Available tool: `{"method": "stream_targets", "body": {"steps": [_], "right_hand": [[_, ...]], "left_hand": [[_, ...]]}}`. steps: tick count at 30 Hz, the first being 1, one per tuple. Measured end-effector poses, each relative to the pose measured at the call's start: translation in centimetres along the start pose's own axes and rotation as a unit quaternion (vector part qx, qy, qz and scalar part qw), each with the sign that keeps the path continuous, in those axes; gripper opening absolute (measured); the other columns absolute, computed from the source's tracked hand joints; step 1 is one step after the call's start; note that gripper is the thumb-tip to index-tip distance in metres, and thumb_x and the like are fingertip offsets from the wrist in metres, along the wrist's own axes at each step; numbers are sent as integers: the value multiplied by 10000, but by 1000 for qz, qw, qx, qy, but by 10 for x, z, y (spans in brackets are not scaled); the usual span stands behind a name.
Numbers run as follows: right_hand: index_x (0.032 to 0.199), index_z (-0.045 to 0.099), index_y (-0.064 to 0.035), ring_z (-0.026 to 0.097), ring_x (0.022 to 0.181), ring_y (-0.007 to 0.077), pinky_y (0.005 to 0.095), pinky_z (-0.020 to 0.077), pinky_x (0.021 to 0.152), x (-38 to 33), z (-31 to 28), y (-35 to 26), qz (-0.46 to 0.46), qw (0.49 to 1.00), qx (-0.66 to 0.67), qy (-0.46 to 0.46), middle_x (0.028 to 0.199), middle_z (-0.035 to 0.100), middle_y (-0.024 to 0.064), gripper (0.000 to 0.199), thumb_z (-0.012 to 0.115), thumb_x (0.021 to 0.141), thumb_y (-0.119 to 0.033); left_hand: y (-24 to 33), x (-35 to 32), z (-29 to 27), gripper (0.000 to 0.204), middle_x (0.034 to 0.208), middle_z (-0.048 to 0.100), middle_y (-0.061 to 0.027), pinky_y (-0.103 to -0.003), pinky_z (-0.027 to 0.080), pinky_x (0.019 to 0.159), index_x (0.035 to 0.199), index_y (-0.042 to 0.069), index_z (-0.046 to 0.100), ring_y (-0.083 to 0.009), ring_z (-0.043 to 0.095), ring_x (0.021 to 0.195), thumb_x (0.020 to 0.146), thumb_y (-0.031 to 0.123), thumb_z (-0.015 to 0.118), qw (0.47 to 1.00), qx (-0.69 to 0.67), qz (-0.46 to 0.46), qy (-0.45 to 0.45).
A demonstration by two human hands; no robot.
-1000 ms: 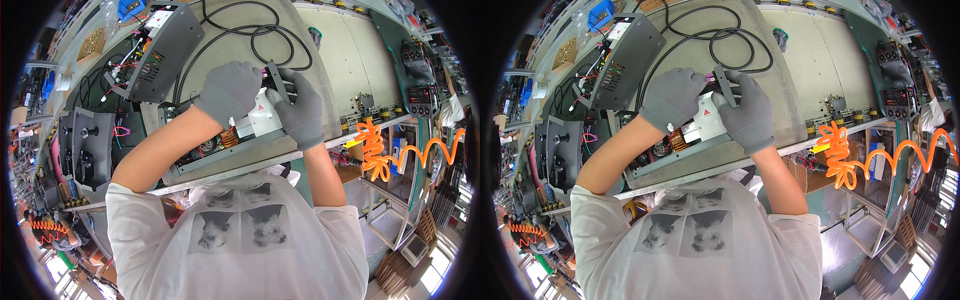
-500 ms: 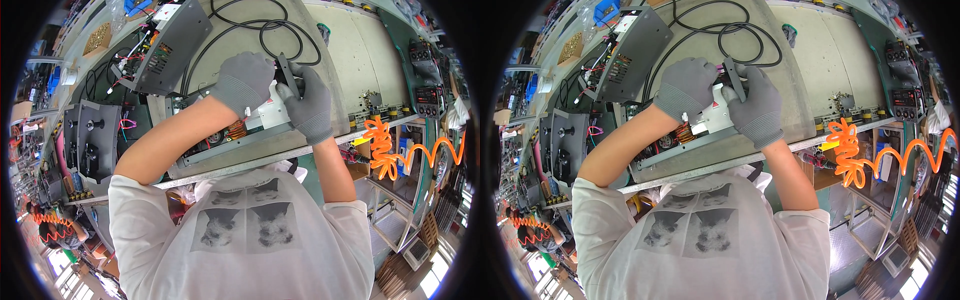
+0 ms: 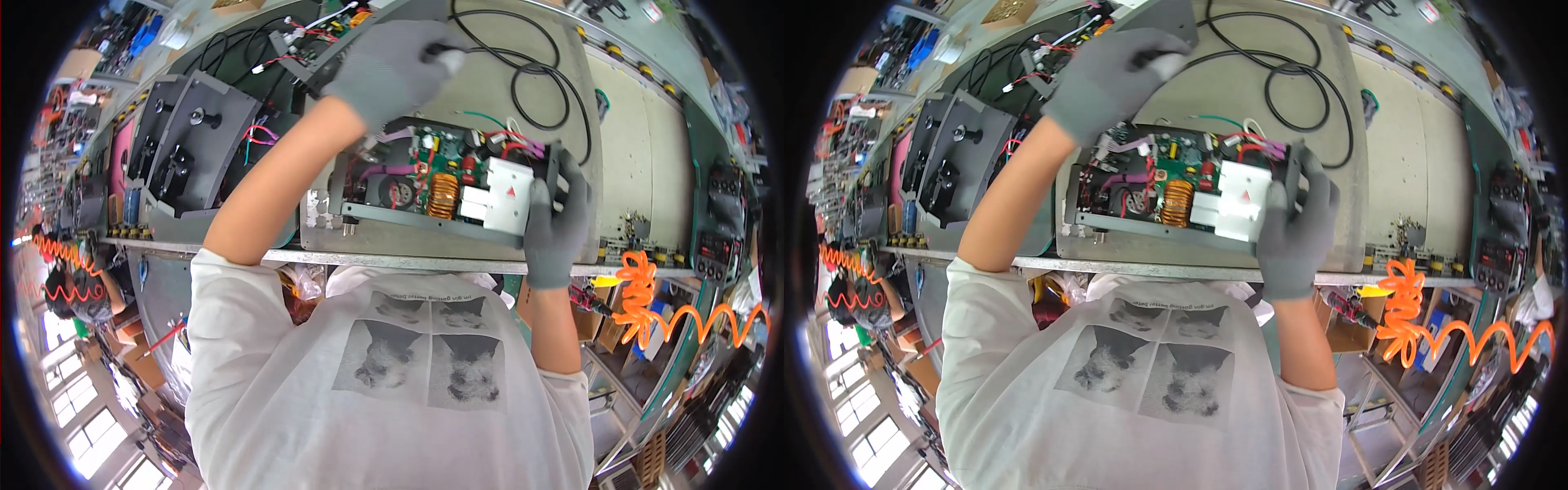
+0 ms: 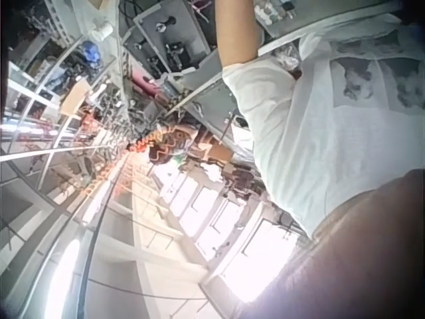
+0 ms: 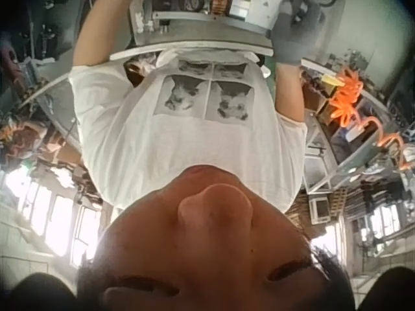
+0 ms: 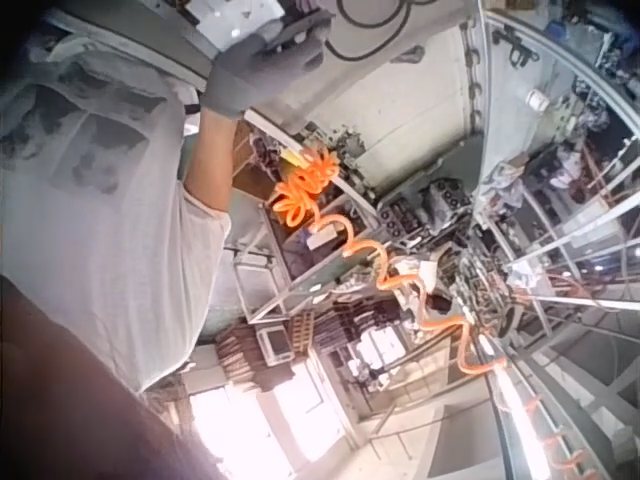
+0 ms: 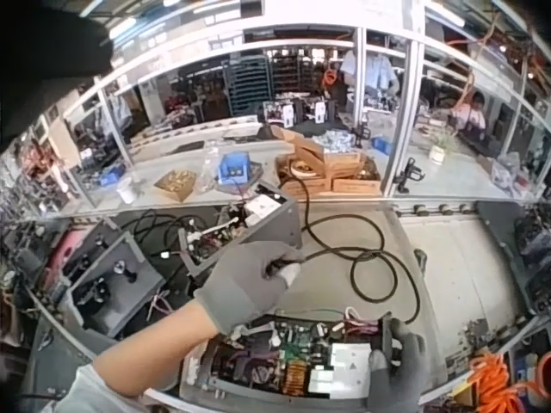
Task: Assembling and wiring electrical components inside metal boxes on a factory assembly line.
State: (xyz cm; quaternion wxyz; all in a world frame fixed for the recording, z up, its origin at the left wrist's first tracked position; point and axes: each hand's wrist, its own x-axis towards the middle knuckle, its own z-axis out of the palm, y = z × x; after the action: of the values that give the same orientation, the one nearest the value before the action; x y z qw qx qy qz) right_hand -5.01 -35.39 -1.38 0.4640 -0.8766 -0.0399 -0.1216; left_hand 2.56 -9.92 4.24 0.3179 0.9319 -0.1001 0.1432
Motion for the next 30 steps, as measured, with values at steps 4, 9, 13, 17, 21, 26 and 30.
{"method": "stream_targets", "body": {"steps": [4,9,13,17,21,26,30], "right_hand": [[1398,500,-75,584,1078,371,409,497,901,-21,-14,-11,-91,990,-105,-21,1273,516,219,515,557,890,-137],[1128,668,-107,610,1000,321,416,498,839,19,-12,-49,-256,938,-231,24,1157,615,157,307,658,822,-112],[1064,704,-149,609,977,280,410,501,816,63,14,-58,-302,919,-132,-215,1086,642,77,253,672,817,-103],[1025,725,-188,623,923,272,403,522,807,77,58,-63,-409,786,-194,-421,992,649,56,245,678,803,-92],[1073,702,-191,646,932,307,425,533,808,75,82,-70,-389,723,-227,-524,980,650,105,289,653,809,-84],[1093,670,-132,640,952,347,433,532,810,75,91,-44,-278,802,-151,-507,1017,645,131,282,603,823,-92],[1091,650,-95,634,938,352,421,529,802,78,89,-37,-341,812,-53,-470,1057,634,130,283,582,816,-92]], "left_hand": [[-14,-54,-43,260,990,693,-68,-314,532,824,1122,131,702,-213,675,878,866,112,658,984,-92,-150,-38],[-12,-101,-34,396,1237,595,-66,-432,417,1036,1105,188,698,-284,519,1191,719,102,698,985,132,29,-111],[-10,-98,-15,285,1224,599,-50,-449,421,1020,1005,185,713,-261,542,1157,729,116,688,968,238,43,-69],[-12,-103,-6,151,1227,603,-38,-409,465,978,918,119,704,-278,589,1122,773,101,668,985,161,-40,-47],[-19,-104,-8,145,1228,599,-83,-380,486,953,937,72,692,-296,601,1128,798,110,673,993,-24,-113,-39],[-27,-105,-5,145,1175,608,-102,-388,492,945,943,68,675,-301,574,1175,806,114,684,992,-105,-74,7],[-24,-106,-8,155,1164,609,-101,-396,488,937,945,67,666,-307,584,1132,804,127,688,992,-107,-59,-5]]}}
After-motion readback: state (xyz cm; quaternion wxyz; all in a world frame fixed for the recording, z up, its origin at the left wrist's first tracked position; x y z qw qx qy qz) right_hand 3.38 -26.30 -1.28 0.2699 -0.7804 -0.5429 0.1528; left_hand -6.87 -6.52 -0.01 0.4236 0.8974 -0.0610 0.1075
